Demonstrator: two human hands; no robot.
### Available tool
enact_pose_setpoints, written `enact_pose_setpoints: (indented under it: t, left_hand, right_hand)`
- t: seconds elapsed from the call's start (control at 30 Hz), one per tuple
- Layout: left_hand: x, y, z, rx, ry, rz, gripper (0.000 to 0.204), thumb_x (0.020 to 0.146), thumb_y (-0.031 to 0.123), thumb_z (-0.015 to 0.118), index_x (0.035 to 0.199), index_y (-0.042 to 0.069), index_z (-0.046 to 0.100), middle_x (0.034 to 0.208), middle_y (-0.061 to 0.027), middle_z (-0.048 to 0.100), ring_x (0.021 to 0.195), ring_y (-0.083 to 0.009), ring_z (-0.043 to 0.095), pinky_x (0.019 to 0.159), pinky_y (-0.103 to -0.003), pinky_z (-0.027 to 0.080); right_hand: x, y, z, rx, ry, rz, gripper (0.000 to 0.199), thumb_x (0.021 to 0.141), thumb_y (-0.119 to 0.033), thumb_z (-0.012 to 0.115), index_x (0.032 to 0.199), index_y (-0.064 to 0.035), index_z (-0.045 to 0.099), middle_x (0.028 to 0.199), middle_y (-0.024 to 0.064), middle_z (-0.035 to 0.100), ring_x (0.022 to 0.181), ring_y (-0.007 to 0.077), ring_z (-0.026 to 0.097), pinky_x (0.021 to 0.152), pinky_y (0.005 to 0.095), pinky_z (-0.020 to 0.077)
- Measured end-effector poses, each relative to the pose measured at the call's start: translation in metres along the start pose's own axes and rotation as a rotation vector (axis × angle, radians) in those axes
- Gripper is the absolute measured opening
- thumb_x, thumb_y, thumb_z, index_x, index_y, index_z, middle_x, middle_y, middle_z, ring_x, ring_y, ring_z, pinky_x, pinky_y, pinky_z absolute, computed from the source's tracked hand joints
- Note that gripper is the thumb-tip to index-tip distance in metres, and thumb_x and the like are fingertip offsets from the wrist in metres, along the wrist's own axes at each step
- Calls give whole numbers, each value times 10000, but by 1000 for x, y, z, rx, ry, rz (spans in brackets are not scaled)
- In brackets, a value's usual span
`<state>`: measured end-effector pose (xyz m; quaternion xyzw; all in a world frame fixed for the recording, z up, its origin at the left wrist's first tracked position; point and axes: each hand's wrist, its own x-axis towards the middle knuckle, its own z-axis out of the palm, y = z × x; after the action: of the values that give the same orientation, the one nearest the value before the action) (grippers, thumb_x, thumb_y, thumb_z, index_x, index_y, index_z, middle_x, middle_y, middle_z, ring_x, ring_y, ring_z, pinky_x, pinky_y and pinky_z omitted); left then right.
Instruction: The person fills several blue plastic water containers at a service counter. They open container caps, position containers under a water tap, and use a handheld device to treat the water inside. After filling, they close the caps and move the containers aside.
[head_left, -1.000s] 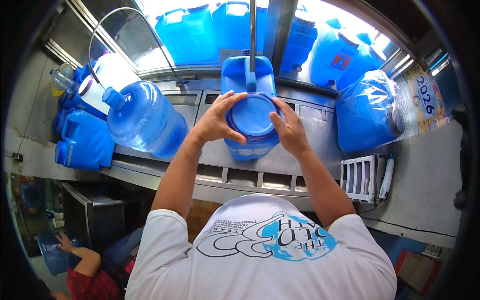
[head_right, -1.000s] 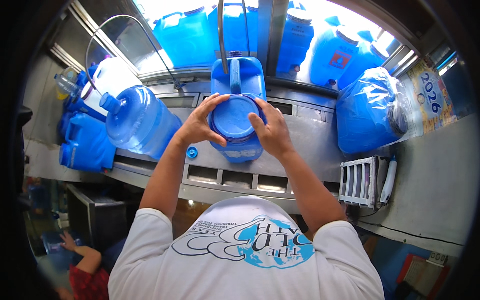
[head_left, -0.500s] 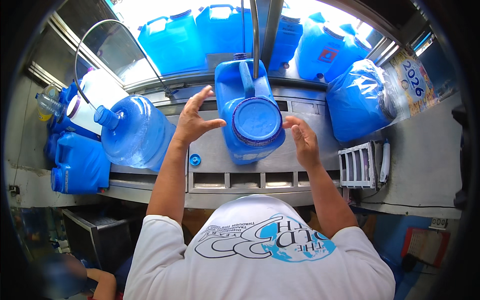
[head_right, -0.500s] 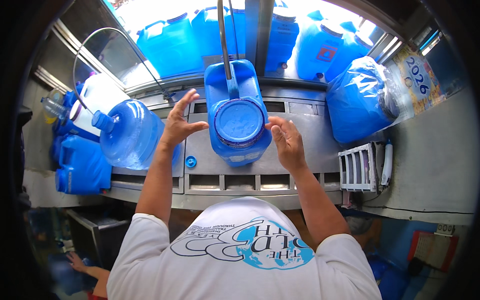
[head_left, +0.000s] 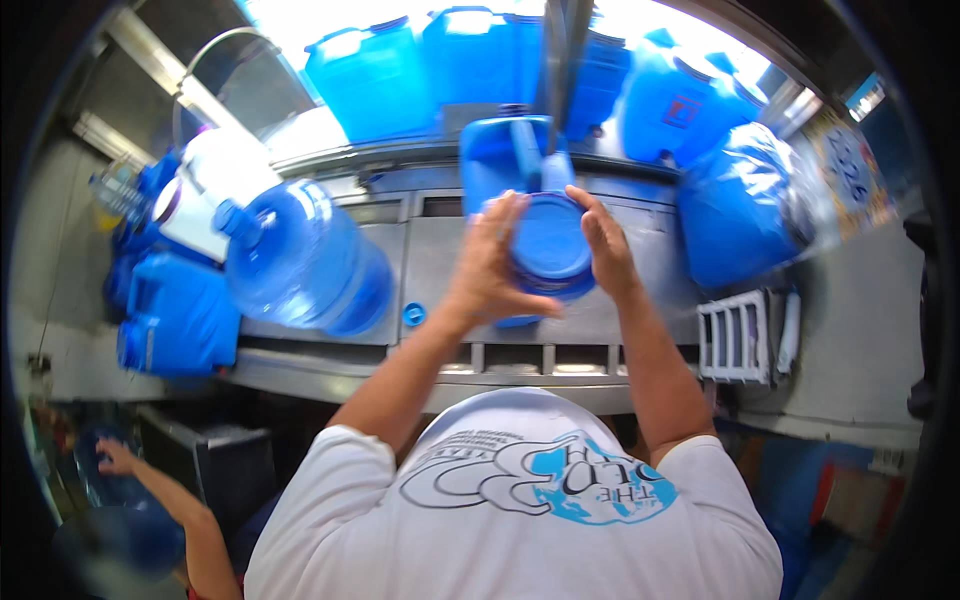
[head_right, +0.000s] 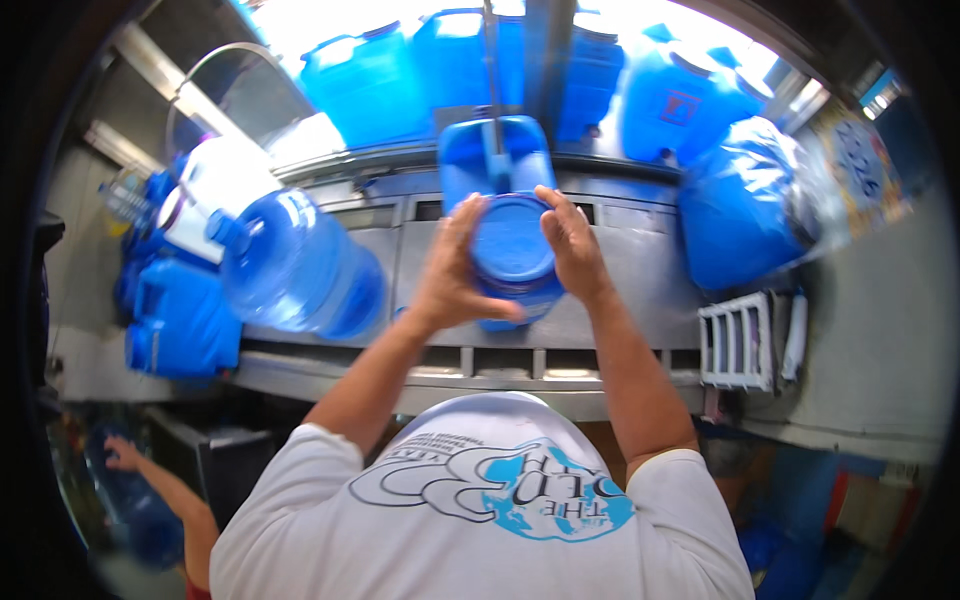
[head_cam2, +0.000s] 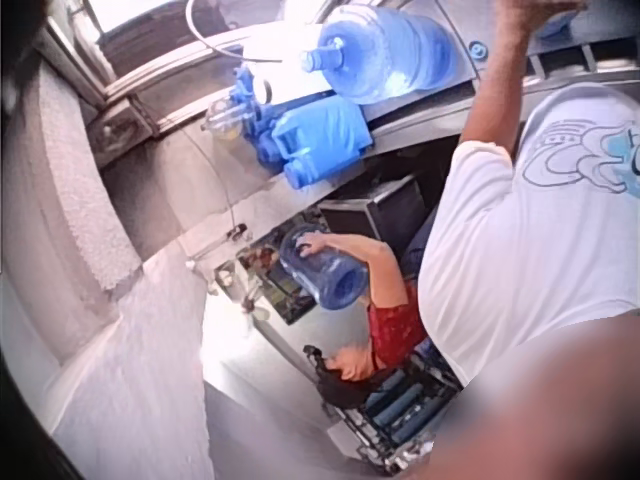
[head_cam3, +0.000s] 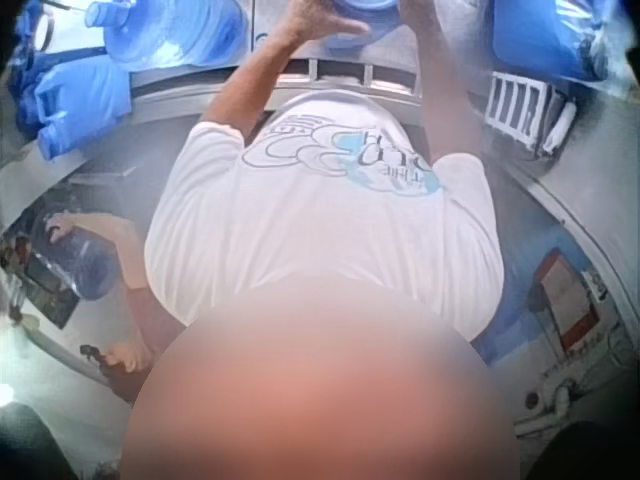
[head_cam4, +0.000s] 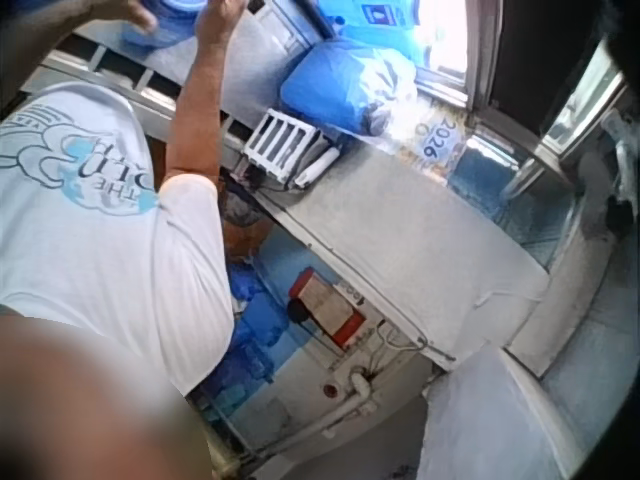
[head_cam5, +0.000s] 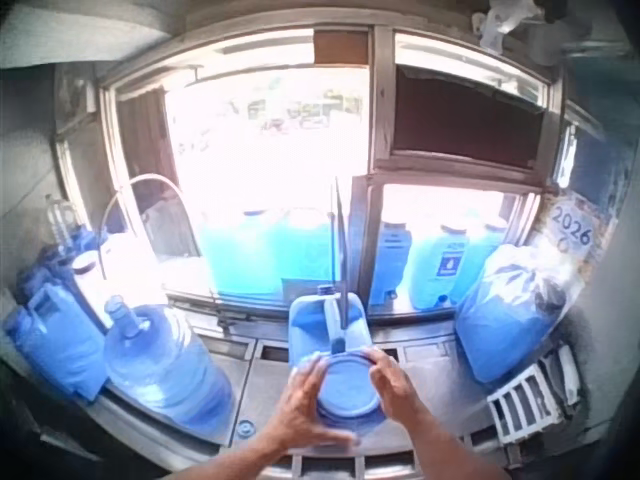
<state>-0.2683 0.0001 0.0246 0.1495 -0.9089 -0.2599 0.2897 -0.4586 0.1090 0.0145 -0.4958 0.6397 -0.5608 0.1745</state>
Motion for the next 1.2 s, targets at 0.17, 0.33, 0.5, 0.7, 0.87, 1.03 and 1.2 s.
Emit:
enact_pose_setpoints:
  t: [0.17,0.33,0.5,0.7,0.87,1.03,1.2]
  left_hand:
    - [6,-43,-26,-412,7,-166,1254,484,467,945,1510,123,311,1463,-162,426,1269,-285,501,1041,-424,430]
    - [4,-21,-37,-125,179,-43,1176,496,505,931,1440,50,396,1386,-202,491,1261,-317,503,1066,-430,404]
    - [22,38,-1,115,31,-81,1211,452,542,913,1427,35,404,1444,-215,426,1309,-380,445,1119,-441,339]
    - [66,-5,-47,52,-472,268,1180,415,430,940,1438,134,433,1432,-171,453,1295,-353,466,1099,-433,365]
    - [41,-6,-40,-55,-183,137,1162,407,401,955,1424,146,454,1414,-150,478,1241,-310,518,1044,-415,433]
    - [22,-51,-53,-306,-121,-133,1008,546,258,938,1428,177,455,1237,-116,629,1086,-243,627,924,-348,525]
    - [13,14,-31,13,-16,-16,1131,523,561,894,1393,1,438,1391,-201,493,1261,-360,498,1092,-455,378]
  right_hand:
    - [-41,-12,-12,80,30,12,726,975,-579,450,1371,28,477,1325,178,541,1253,264,489,1100,367,317]
    - [-18,-10,-11,125,-12,48,751,978,-601,419,1373,35,474,1350,177,530,1277,267,469,1111,371,301]
    - [-1,-5,-2,59,-95,25,769,984,-595,410,1403,50,423,1404,204,476,1304,269,444,1125,379,277]
    - [-39,-13,-2,26,2,91,826,957,-636,423,1420,48,403,1423,213,454,1321,287,435,1117,395,295]
    - [2,-7,-6,2,-111,78,829,957,-642,410,1409,53,417,1399,217,475,1307,296,453,1108,391,307]
    - [-38,-18,1,45,-3,89,796,970,-620,407,1409,44,423,1404,206,477,1316,287,440,1113,375,299]
    - [-17,-12,-7,99,-20,58,775,977,-611,404,1406,34,433,1397,194,484,1307,271,442,1112,364,297]
